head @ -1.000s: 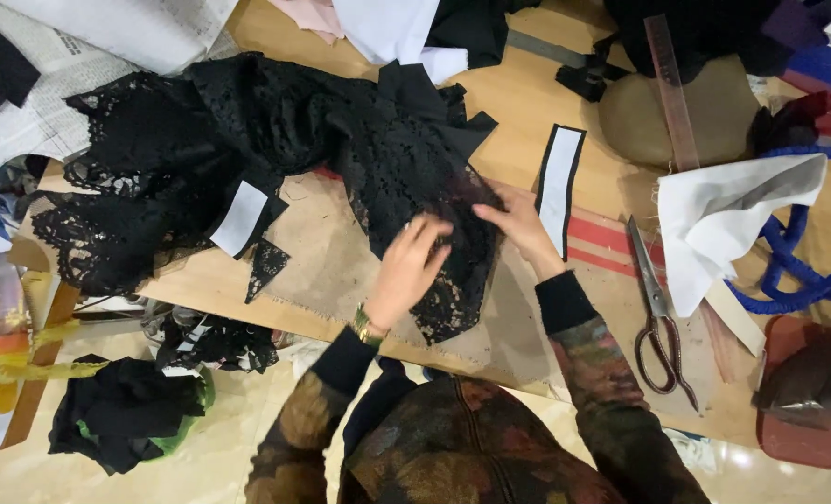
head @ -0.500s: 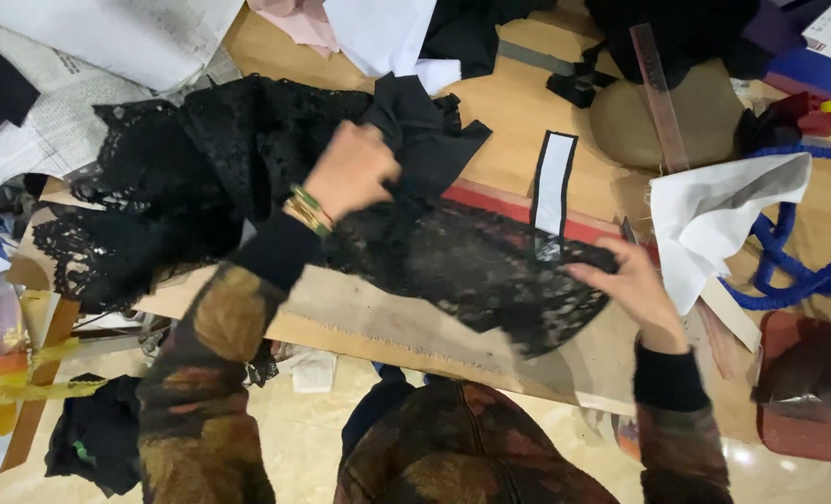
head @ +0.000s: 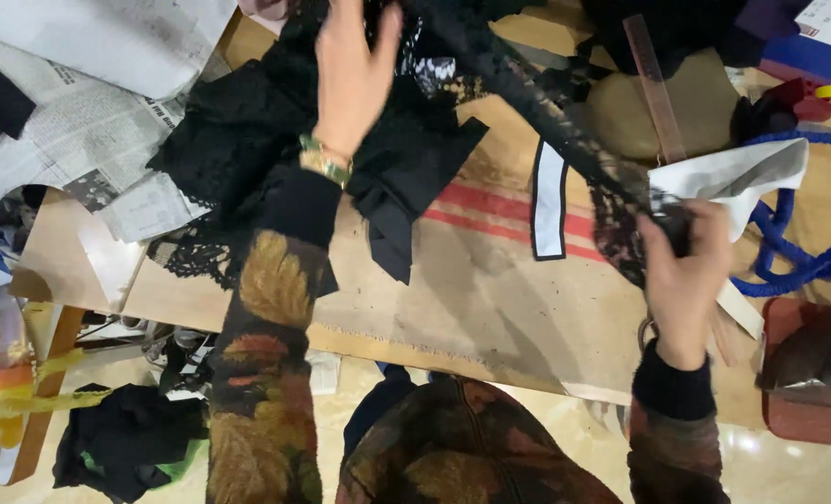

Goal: The person arranges a piece of black lace fabric and a larger piece of black fabric on a wooden table. They place white paper pattern pieces onto the black fabric and then use a pair of scissors to cut the fabric along the edges of the patterns.

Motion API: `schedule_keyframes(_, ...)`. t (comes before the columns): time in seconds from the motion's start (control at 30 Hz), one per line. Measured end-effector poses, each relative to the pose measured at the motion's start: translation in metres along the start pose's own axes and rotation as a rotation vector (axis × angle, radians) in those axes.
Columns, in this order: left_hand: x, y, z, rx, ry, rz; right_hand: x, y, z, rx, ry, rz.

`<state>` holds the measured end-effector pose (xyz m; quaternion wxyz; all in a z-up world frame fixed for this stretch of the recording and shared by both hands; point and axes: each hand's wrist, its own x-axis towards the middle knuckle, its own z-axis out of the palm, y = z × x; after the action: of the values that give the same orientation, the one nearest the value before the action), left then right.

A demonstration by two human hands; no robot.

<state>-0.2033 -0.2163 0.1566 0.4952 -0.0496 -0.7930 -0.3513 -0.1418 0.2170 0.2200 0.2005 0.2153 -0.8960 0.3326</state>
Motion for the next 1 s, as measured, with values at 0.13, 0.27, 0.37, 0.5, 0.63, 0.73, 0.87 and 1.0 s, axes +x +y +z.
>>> schedule_keyframes(0.13,-0.126,0.044,0.020,0.110,-0.354,-0.245,-0.006,0.025,0.034,0.037,-0.155,0.051)
schedule_keyframes(0.27,-0.277,0.036,0.045,0.340,-0.664,0.255,-0.007,0.043,0.058,0.122,-0.212,0.161)
schedule_keyframes(0.37,-0.306,-0.038,0.056,0.444,-0.654,0.260,-0.001,0.048,0.061,0.153,-0.240,0.200)
schedule_keyframes(0.5,-0.254,-0.128,0.021,0.734,-0.689,-0.022,0.011,0.008,0.048,0.137,-0.190,0.154)
schedule_keyframes(0.63,-0.191,-0.158,-0.013,1.154,-0.656,-0.161,-0.022,-0.037,0.060,-0.063,-0.181,0.001)
schedule_keyframes(0.73,-0.171,-0.150,-0.036,1.121,-0.515,-0.266,-0.068,-0.073,0.087,0.166,-0.346,0.031)
schedule_keyframes(0.87,-0.180,-0.121,-0.042,1.081,-0.312,-0.169,-0.095,-0.086,0.109,0.181,-1.128,-0.177)
schedule_keyframes(1.0,-0.205,-0.077,-0.044,0.754,-0.224,-0.212,-0.070,-0.052,0.129,0.139,-0.973,0.023)
